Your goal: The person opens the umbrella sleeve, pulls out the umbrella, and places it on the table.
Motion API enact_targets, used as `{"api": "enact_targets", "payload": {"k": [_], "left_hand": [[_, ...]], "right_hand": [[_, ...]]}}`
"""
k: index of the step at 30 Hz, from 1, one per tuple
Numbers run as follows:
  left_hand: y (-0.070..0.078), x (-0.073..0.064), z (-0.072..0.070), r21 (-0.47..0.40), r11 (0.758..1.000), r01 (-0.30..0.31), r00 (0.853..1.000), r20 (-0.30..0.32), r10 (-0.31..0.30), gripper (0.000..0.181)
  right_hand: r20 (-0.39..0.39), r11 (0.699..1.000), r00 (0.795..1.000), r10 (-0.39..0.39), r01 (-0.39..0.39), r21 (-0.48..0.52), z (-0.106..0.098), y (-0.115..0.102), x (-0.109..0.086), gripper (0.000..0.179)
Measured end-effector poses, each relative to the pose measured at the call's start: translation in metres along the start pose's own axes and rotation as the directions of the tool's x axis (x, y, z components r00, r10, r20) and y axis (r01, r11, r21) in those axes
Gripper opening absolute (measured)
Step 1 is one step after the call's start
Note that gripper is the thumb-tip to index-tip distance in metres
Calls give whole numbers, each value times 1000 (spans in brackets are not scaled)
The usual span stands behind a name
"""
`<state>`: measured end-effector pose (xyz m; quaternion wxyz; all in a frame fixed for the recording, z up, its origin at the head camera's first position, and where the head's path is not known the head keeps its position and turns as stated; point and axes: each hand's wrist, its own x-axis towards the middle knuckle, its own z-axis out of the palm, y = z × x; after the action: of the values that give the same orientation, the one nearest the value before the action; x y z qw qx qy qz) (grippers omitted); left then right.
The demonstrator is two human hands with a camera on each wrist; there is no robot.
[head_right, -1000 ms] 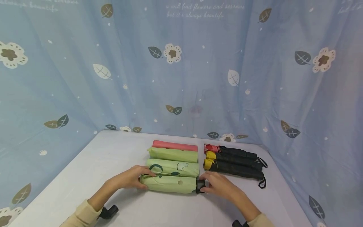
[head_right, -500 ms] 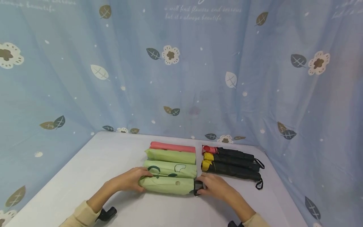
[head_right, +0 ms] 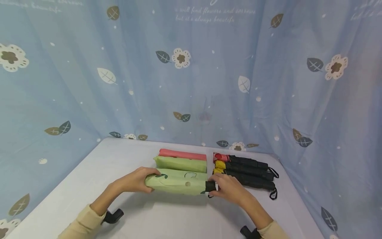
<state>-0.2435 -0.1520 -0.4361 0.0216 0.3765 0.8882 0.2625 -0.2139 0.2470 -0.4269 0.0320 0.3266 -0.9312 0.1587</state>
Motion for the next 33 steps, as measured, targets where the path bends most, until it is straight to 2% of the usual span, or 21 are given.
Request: {"api": "enact_targets", "payload": {"k": [2,3,7,9,11,19,22,27,30,33], "left_hand": [[-4,0,0,-115,993,-5,1000,1,6,53],[-6,0,0,-188,982,-7,1000,7,9,54],[-13,0,3,-435,901,0,999,41,20,59],[-15,-1,4,-495,869,6,998,52,23,60],[-16,-1,5,-513,858,5,998,52,25,59],[-15,2,9,-514,857,-20,1000,10,29,53],[-16,2,12,-517,856,-28,999,10,39,52],[-19,-1,10,-524,851,-31,999,15,45,53],[-19,-1,7,-492,870,-39,999,-4,43,54],[-18,0,4,-453,891,-40,999,-29,30,55]], "right_hand": [[-22,1000,1000,12,-12,16,-2,-1,1,39],[-33,1000,999,18,-18,26,-3,-1,1,39],[-94,999,996,12,-9,37,-4,-1,2,39],[-114,1000,993,-3,6,25,-3,0,2,40],[-123,1000,992,-12,15,25,-1,1,2,41],[-107,997,994,29,-21,73,10,-1,3,41],[-64,996,998,25,-19,85,13,-4,3,43],[7,986,1000,-5,4,167,13,-5,1,36],[-8,982,1000,-5,6,189,12,-5,-1,36],[-36,983,999,8,-2,186,11,-2,-5,44]]}}
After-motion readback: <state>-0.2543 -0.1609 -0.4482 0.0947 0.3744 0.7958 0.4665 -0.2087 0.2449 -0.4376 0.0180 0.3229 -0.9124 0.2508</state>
